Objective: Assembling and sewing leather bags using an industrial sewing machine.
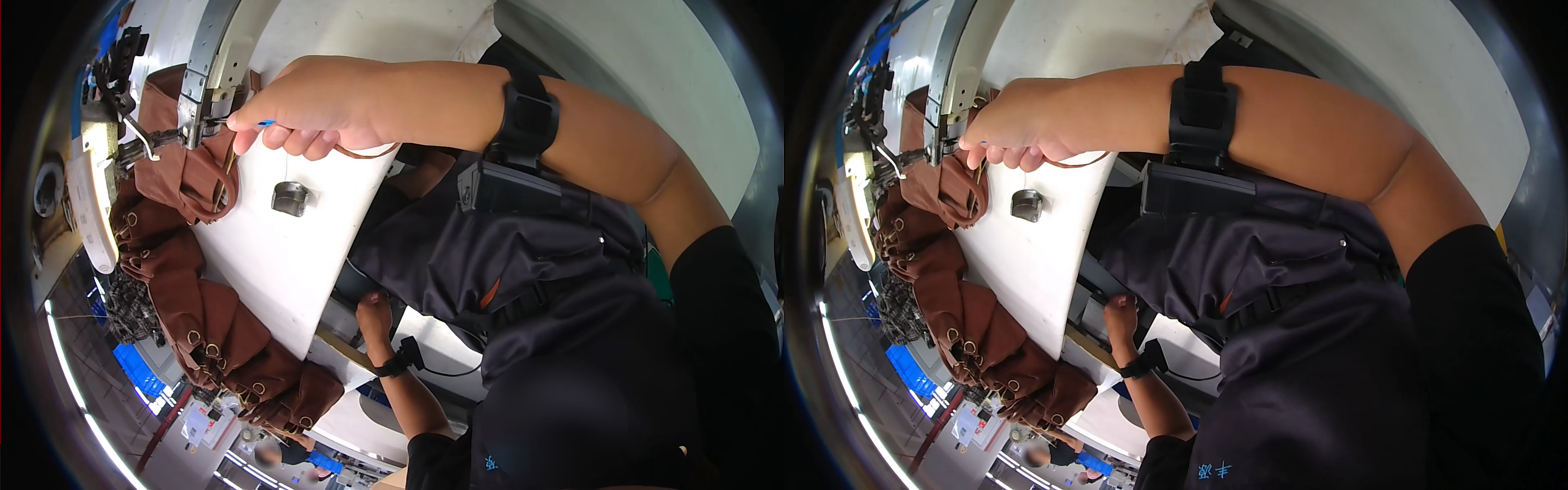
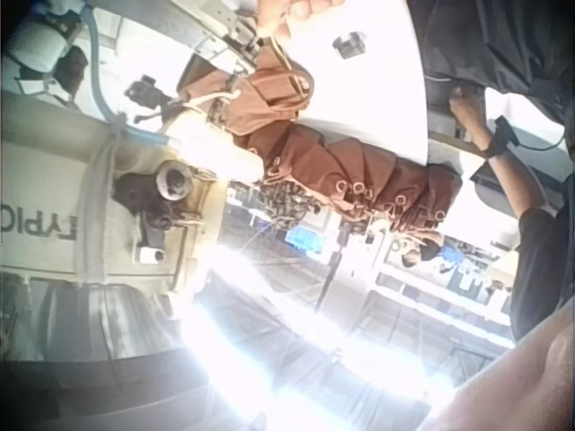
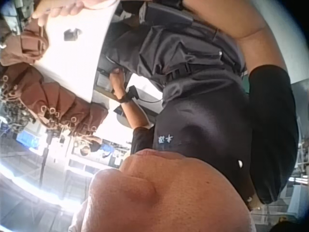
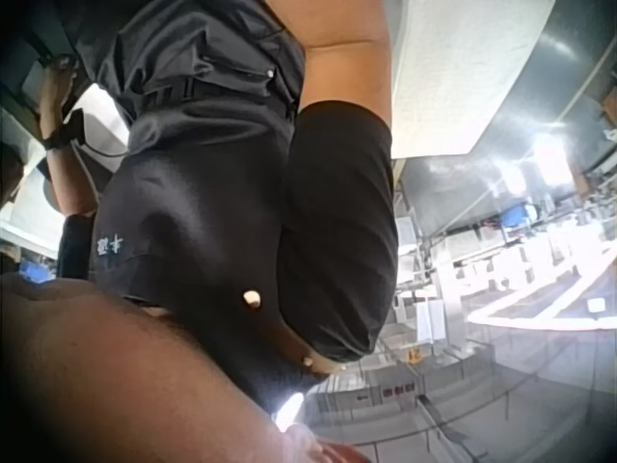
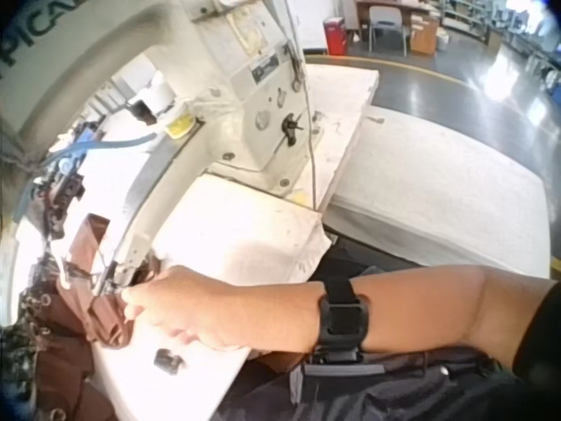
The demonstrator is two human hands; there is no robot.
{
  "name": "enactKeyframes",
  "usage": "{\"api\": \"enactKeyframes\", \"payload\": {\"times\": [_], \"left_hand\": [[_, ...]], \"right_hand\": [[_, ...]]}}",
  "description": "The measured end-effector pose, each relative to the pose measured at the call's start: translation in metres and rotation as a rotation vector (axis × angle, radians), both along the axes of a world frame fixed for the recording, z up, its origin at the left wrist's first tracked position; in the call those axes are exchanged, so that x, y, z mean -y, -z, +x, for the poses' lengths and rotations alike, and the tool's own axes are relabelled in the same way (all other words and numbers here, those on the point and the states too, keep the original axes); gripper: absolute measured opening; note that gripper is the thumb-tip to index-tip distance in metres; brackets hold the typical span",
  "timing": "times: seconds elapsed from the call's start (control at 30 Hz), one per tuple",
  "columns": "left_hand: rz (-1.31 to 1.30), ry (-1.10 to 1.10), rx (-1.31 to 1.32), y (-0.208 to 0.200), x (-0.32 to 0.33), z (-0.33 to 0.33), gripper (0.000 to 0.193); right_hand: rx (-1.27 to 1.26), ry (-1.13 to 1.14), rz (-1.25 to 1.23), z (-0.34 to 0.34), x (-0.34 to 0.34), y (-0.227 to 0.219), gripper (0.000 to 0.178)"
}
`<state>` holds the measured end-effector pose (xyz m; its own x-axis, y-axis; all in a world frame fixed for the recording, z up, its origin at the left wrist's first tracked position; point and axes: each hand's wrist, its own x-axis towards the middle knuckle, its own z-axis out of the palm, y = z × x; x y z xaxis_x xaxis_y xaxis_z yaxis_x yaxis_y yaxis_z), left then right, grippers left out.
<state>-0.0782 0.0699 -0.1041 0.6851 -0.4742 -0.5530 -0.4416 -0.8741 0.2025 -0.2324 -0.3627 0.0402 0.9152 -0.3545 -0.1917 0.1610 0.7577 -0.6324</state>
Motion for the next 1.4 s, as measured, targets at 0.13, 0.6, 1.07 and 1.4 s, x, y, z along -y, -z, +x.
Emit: {"api": "enactKeyframes", "payload": {"times": [0.13, 0.6, 1.07, 1.4], "left_hand": [[0.046, 0.022, 0.004, 0.000, 0.001, 0.001, 0.031], [0.036, -0.028, -0.047, 0.004, -0.004, 0.003, 0.032], [0.046, -0.020, -0.013, 0.006, -0.003, 0.002, 0.029], [0.043, -0.032, -0.013, 0.011, -0.003, 0.006, 0.026]], "right_hand": [[0.011, -0.016, -0.004, -0.001, 0.002, 0.004, 0.026], [0.025, 0.038, 0.011, -0.004, -0.004, 0.004, 0.021], [0.023, 0.030, 0.008, -0.001, -0.006, -0.001, 0.025], [0.031, 0.051, 0.042, 0.001, -0.010, -0.003, 0.023]]}}
